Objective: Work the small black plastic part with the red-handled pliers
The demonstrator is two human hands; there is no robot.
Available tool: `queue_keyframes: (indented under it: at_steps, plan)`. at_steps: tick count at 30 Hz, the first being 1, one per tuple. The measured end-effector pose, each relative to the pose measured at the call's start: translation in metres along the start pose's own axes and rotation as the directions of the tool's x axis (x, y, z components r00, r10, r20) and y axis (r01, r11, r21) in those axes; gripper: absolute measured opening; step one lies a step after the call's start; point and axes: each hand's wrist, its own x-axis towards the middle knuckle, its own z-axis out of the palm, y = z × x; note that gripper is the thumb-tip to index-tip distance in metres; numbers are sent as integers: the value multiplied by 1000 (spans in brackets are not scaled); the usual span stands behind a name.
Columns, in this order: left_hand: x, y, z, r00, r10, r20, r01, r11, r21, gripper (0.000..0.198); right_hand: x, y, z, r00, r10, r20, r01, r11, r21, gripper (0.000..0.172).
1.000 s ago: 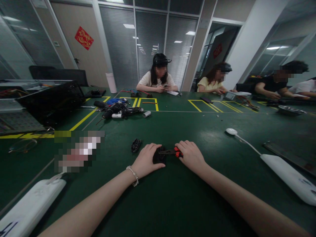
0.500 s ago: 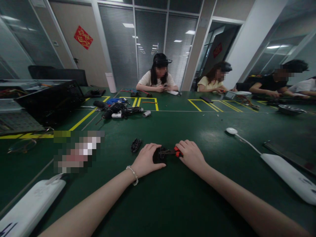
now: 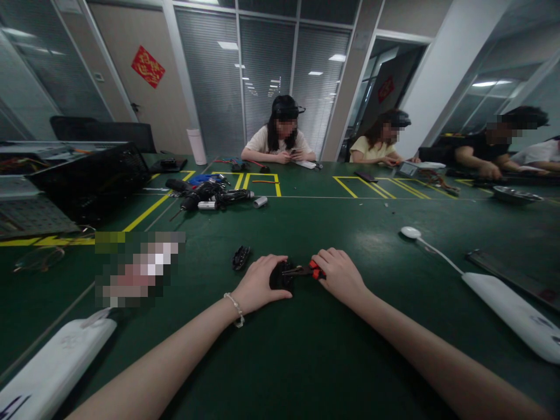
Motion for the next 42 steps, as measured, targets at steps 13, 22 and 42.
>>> queue_keyframes:
  at_steps: [13, 22, 42]
  plan:
    - [0, 0, -2, 999, 15, 40, -16, 1000, 15, 66, 0, 5, 4, 1000, -26, -11, 26, 999, 42, 33]
    - [-1, 1, 0, 1000, 11, 7, -11, 999, 42, 64, 1, 3, 2, 999, -38, -2, 38, 999, 23, 35]
    - [0, 1, 4, 999, 10, -54, -8, 999, 47, 60, 3, 2, 1, 999, -45, 3, 45, 999, 15, 34]
